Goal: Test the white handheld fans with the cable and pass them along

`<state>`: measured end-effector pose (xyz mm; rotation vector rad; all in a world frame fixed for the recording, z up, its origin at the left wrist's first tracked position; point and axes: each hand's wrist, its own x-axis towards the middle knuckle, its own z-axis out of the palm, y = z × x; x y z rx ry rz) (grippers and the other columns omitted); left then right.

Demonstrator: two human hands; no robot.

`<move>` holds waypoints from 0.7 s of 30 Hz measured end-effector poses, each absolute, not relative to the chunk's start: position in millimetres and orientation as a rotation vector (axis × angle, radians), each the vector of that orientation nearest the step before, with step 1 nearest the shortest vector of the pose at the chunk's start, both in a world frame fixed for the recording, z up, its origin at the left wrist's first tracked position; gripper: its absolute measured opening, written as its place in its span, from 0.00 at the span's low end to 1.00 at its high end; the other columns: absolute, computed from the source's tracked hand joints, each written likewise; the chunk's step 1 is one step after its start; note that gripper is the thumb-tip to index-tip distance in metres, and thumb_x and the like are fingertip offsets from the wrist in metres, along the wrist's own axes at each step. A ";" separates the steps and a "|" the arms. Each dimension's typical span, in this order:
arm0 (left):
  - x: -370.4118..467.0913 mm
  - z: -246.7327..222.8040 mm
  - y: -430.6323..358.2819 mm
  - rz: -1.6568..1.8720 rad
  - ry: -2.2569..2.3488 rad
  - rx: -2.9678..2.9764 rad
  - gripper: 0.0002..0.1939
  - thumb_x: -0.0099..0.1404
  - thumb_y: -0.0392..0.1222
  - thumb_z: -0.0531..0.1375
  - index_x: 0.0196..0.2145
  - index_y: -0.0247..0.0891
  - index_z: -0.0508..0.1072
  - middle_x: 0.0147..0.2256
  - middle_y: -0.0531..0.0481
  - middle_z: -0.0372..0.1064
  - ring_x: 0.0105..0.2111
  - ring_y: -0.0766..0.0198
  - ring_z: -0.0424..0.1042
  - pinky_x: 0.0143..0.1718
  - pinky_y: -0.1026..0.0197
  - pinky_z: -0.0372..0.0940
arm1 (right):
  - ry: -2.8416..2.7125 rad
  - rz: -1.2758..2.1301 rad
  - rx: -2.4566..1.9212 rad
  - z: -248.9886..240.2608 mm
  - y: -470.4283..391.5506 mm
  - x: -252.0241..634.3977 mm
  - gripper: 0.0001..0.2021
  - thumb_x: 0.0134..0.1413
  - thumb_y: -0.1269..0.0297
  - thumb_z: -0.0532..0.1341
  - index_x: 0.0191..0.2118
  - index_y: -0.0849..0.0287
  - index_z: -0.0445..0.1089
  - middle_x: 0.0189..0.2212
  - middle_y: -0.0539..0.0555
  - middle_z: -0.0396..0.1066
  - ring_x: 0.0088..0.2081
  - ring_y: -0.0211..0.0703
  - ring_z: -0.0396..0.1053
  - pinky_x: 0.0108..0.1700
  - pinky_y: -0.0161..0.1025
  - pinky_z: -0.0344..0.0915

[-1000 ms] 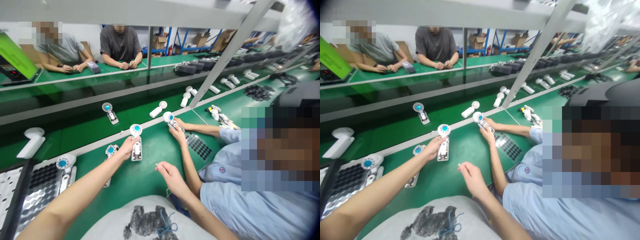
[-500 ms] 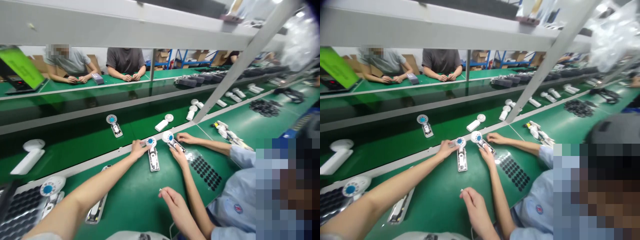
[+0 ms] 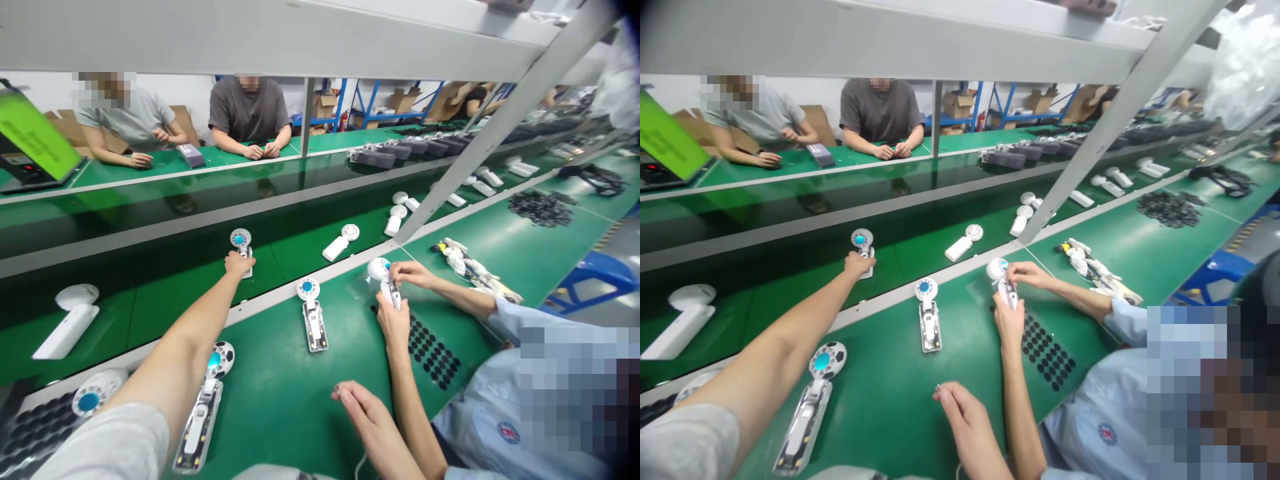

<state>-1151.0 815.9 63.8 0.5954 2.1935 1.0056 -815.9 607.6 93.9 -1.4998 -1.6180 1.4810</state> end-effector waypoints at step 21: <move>-1029.3 122.6 573.5 1.117 1.140 0.206 0.08 0.50 0.38 0.64 0.27 0.31 0.69 0.24 0.50 0.65 0.23 0.69 0.65 0.24 0.67 0.62 | -2.058 1.441 -1.170 140.4 581.1 -857.5 0.12 0.60 0.62 0.47 0.29 0.59 0.62 0.21 0.45 0.59 0.25 0.33 0.56 0.29 0.31 0.52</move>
